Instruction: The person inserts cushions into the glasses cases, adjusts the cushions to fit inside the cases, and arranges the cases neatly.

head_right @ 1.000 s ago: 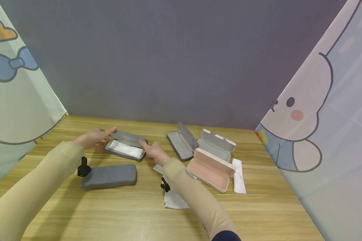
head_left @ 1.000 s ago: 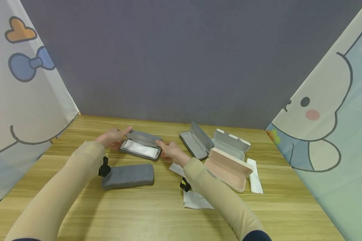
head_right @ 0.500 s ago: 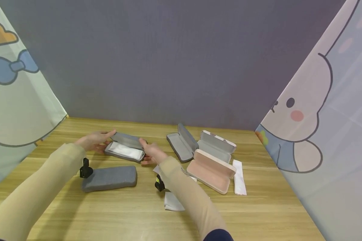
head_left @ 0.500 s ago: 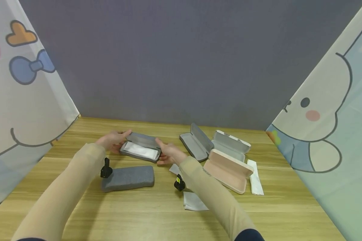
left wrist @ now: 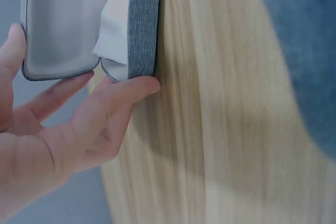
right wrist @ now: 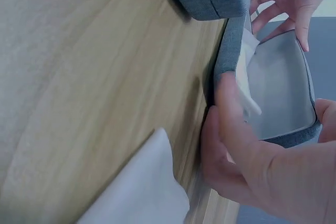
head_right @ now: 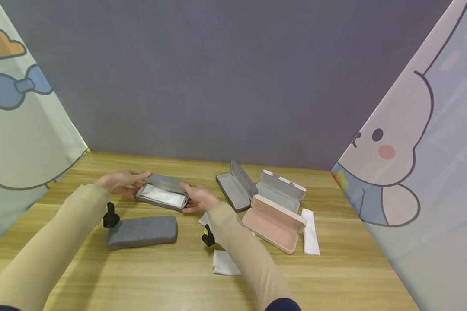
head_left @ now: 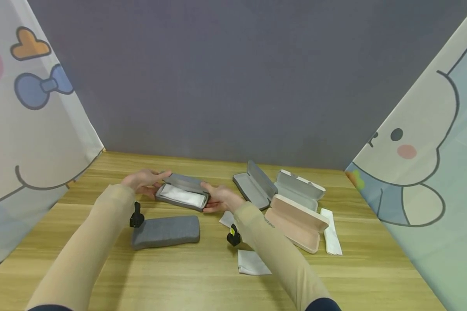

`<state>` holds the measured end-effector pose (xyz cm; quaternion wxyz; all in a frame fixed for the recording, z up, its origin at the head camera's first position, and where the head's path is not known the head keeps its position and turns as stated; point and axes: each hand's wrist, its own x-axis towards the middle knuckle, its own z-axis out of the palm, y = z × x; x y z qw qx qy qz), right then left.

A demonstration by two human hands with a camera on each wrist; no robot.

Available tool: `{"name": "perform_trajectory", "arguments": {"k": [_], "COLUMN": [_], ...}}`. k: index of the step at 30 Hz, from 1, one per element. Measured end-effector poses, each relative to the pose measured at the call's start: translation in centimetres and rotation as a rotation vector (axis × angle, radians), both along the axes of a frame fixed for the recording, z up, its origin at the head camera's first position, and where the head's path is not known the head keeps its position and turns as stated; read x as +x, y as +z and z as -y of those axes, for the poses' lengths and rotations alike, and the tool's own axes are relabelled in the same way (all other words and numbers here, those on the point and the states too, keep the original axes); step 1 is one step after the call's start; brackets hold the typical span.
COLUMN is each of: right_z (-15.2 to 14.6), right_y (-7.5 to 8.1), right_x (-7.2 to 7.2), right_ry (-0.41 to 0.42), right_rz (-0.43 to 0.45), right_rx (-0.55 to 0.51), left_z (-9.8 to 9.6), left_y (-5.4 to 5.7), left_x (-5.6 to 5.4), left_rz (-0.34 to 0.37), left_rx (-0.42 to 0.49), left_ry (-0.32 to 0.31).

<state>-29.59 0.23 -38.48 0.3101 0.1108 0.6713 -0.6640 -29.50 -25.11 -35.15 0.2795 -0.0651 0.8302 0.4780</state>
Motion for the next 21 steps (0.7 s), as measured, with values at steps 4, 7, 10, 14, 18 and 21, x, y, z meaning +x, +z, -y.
{"name": "perform_trajectory", "arguments": {"k": [4, 7, 10, 14, 18, 21], "right_z": [-0.02, -0.09, -0.15, -0.23, -0.34, -0.44], "right_y": [-0.12, -0.16, -0.27, -0.35, -0.39, -0.42], "right_x": [-0.04, 0.01, 0.1, 0.17, 0.12, 0.07], "right_ry": [0.021, 0.026, 0.034, 0.051, 0.061, 0.059], "right_rz": [-0.022, -0.026, -0.025, -0.03, -0.034, -0.033], "right_rx": [0.008, -0.012, -0.026, -0.032, -0.041, -0.046], "left_z": [0.05, 0.07, 0.16, 0.31, 0.41, 0.4], "left_y": [0.05, 0.09, 0.06, -0.12, -0.33, -0.47], "left_x": [-0.07, -0.1, -0.03, -0.06, -0.18, -0.26], "left_rz": [-0.006, -0.009, -0.007, -0.002, -0.008, -0.014], "left_rx": [-0.015, -0.023, -0.02, -0.004, 0.007, 0.012], "left_ry": [-0.028, -0.037, -0.036, -0.043, -0.053, -0.055]}}
